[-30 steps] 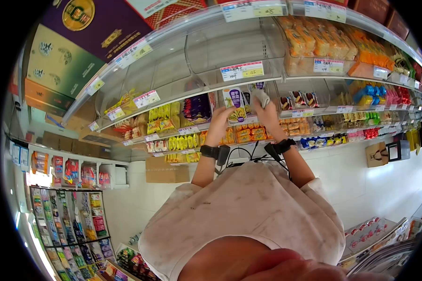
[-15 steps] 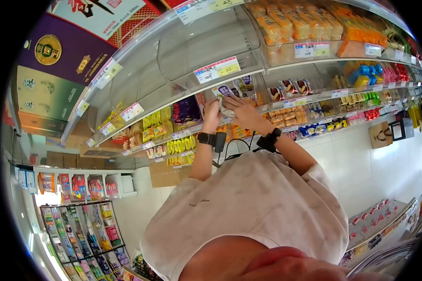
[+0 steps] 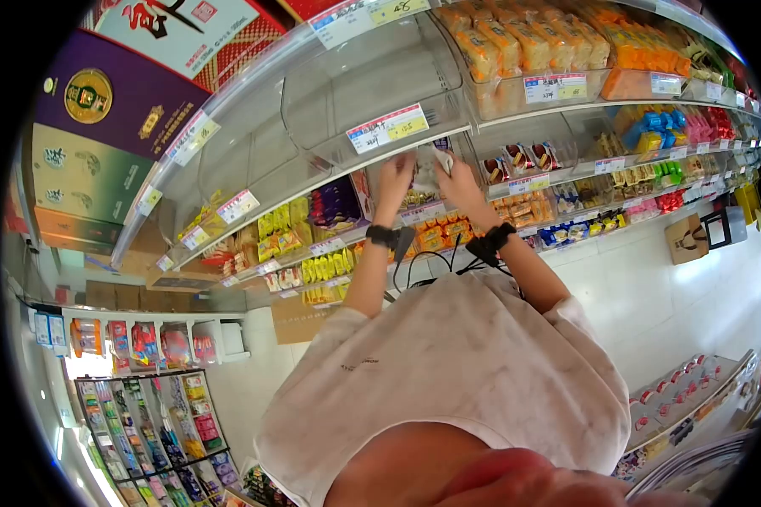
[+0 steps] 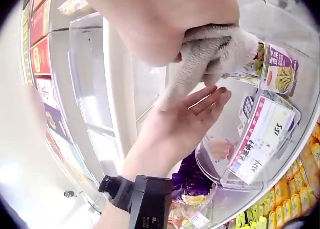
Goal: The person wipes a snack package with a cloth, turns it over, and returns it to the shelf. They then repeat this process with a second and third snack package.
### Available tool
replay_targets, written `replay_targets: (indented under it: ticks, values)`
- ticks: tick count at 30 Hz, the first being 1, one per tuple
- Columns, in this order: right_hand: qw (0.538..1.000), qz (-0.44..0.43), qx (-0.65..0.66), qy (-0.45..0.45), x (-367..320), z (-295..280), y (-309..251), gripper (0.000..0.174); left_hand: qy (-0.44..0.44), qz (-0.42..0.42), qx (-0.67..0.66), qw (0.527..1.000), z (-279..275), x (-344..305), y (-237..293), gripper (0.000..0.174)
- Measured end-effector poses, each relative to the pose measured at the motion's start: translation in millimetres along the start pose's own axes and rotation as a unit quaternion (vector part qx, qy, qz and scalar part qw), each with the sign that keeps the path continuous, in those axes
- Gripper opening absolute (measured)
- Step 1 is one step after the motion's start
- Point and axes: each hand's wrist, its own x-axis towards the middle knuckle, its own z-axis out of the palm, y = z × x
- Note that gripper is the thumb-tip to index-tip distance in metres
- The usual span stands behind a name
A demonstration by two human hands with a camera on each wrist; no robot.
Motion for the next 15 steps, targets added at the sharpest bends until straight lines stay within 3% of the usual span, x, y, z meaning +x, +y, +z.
replay_targets:
  ticks: [2,5,6,9,10,13,14,15]
  values:
    - [0.999,0.014,0.009,-0.042,7,1,-5,0.036,-0.048,-0.039,-0.075,0.995,8,2,19,0.048]
    - [0.995,0.020,-0.050,-0.079,8,14,14,0.038,-0.074,-0.081,-0.181,0.977,20,17,-28,0.046]
    - [0.993,0.020,-0.082,-0.085,11,16,21,0.040,-0.063,-0.081,-0.138,0.985,21,26,-46,0.044]
    - [0.987,0.112,0.020,-0.112,-4,-15,-24,0.036,-0.010,-0.084,-0.080,0.993,4,-5,12,0.044]
    - [0.977,0.173,0.029,-0.119,-3,-23,-25,0.041,-0.004,-0.044,-0.101,0.994,1,-17,23,0.040]
    - [0.994,0.098,0.021,0.038,-6,-23,-3,0.045,0.122,0.016,-0.047,0.991,-8,-32,34,0.038]
    - [0.981,0.146,0.116,0.057,-10,-26,2,0.042,0.123,-0.017,-0.024,0.992,-14,-37,28,0.036]
    - [0.978,0.108,0.154,0.095,-17,-26,-13,0.041,0.140,-0.015,-0.066,0.988,-15,-46,30,0.036]
